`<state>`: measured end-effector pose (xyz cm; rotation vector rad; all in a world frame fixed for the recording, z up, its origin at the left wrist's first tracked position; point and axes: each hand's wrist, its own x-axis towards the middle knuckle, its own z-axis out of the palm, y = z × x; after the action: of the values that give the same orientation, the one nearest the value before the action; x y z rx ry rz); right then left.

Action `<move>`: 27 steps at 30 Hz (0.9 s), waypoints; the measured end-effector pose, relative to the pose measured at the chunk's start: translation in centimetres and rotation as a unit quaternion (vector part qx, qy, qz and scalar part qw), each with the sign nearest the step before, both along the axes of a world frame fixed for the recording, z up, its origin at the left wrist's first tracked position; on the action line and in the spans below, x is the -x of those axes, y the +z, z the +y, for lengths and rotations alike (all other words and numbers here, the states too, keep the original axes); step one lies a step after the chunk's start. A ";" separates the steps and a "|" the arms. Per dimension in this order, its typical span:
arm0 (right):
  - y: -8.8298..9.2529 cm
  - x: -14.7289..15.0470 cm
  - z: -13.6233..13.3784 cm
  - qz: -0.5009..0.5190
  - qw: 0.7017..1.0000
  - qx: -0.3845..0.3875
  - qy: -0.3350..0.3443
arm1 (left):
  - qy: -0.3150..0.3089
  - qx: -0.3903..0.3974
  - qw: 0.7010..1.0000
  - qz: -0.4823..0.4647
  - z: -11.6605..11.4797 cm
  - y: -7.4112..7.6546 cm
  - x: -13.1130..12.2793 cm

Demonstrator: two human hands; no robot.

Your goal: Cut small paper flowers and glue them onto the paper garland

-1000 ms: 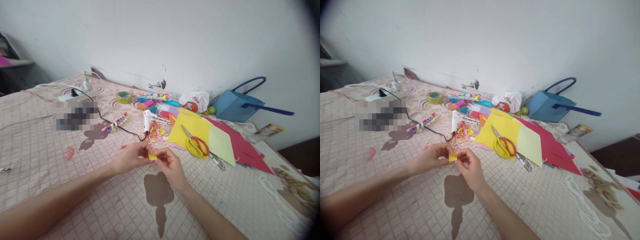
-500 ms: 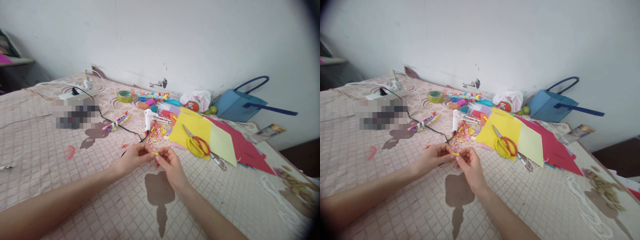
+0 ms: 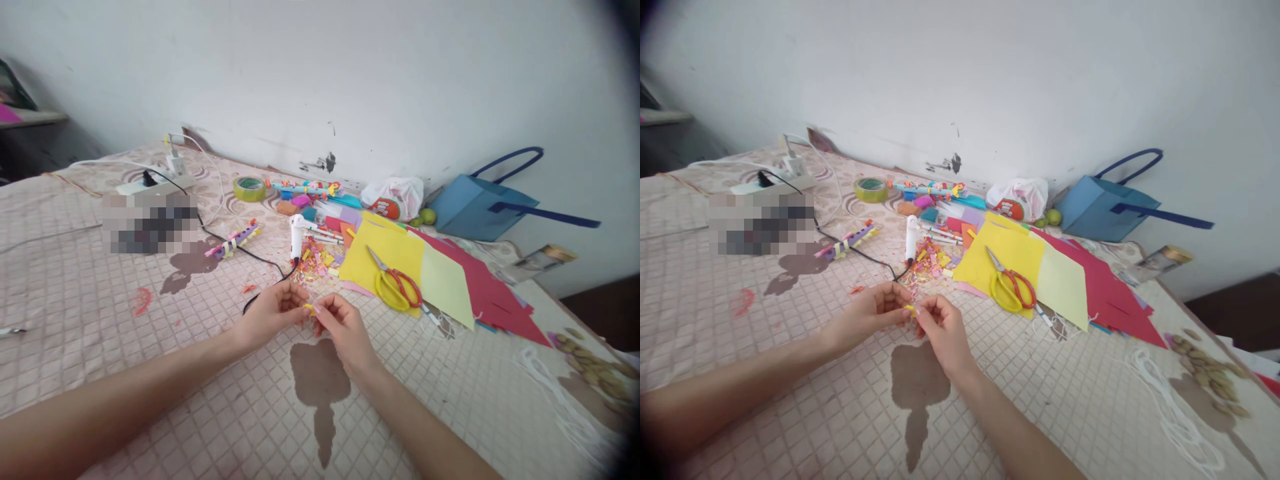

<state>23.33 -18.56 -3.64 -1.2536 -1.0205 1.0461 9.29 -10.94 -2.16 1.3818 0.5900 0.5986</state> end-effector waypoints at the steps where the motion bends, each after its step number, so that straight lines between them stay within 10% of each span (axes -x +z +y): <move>1: -0.1 0.0 0.0 -0.010 1.000 -0.001 -0.005 | -0.001 -0.023 1.000 0.001 0.0 -0.1 0.0; 17: 0.8 -0.3 -0.2 -0.008 0.999 0.006 0.032 | -0.010 -0.038 0.999 -0.011 0.0 -0.2 0.1; 27: 0.8 0.0 -0.4 -0.057 0.998 -0.006 -0.005 | 0.032 -0.196 0.978 0.069 -0.2 0.1 0.4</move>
<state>23.37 -18.93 -2.87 -1.3203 -1.1055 0.9688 8.90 -11.16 -2.06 1.7907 0.6536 0.7002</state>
